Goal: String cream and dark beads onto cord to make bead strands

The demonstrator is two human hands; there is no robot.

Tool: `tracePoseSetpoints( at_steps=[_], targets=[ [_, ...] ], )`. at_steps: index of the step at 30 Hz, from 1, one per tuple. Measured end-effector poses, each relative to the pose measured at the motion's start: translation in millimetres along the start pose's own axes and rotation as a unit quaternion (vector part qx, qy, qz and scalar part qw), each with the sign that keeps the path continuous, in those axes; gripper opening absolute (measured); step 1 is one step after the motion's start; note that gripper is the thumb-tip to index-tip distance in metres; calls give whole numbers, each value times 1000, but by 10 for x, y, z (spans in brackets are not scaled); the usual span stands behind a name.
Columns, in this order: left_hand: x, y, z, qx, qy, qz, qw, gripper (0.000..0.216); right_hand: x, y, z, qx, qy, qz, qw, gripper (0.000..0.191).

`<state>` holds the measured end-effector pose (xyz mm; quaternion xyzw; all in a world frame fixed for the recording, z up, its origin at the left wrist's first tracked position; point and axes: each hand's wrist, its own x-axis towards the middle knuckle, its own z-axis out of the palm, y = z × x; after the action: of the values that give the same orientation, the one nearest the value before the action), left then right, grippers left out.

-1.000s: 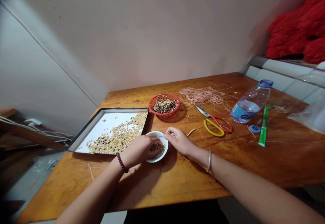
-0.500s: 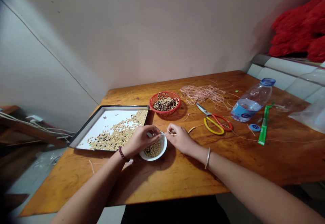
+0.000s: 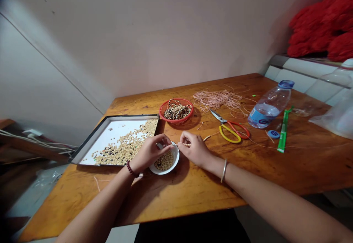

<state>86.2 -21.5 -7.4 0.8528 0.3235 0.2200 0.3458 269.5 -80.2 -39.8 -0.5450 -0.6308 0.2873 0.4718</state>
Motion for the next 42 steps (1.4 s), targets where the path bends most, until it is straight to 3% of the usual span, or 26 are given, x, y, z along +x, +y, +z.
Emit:
tracePoseSetpoints(
  at_steps=[17,42],
  targets=[
    [6,-17,11,-16,-10,0,1000,17,-17,4,-1,-2,-20,11,1000,11],
    [-3,16,4,-18,-21,3,1000,15,-22,-27,21,-9,3,3,1000,13]
  ],
)
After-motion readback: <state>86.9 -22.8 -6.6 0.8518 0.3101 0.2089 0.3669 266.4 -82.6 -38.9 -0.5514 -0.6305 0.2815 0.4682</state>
